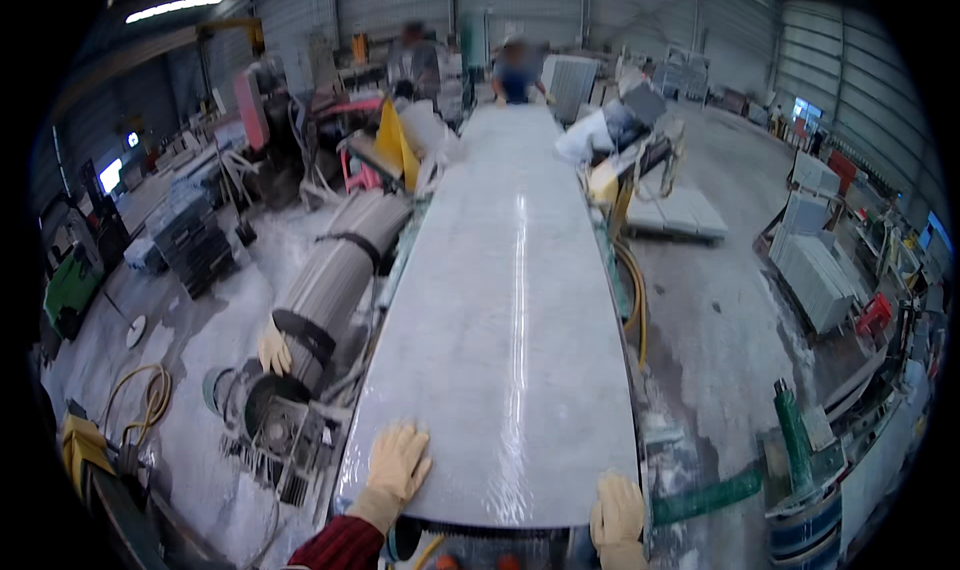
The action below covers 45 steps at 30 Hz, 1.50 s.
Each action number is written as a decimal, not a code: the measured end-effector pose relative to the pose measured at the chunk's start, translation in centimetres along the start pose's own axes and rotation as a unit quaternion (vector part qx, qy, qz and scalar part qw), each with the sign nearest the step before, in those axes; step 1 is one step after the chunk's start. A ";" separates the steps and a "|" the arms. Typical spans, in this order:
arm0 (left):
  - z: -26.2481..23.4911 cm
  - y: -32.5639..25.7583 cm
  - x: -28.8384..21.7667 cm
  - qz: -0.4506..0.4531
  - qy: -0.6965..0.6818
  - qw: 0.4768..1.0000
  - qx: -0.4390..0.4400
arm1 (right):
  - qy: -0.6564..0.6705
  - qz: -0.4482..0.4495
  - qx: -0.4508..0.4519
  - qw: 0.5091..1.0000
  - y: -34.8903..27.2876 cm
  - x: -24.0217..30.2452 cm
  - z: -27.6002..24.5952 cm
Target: The person repeatedly picks up large, flat, rectangular tiles from a stack and places them onto a conveyor belt system. The person wears gloves and an apron while handling the tiles in a factory setting. The tiles are moved one at a time from a storage area to the processing line.
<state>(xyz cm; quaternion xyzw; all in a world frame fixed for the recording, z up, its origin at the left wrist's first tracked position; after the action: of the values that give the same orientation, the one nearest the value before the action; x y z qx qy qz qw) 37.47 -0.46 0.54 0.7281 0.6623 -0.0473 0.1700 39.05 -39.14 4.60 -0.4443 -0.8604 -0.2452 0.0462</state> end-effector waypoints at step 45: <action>-2.1 -0.9 -1.0 0.022 0.000 0.997 -0.074 | -0.052 0.029 0.059 0.996 2.0 -4.4 2.5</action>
<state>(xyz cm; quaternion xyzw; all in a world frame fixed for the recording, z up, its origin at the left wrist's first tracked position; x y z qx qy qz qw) 36.13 -0.67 2.64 0.7282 0.6477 0.0055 0.2240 43.65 -40.30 1.86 -0.4774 -0.8616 -0.1691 0.0350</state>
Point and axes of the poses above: each hand's wrist, its own y-axis towards the middle knuckle, its own z-axis out of the palm, x = y × z, the point moved 7 cm from there along y, towards the middle knuckle, and after that the axes turned 6 degrees about x, right-handed, at the moved point
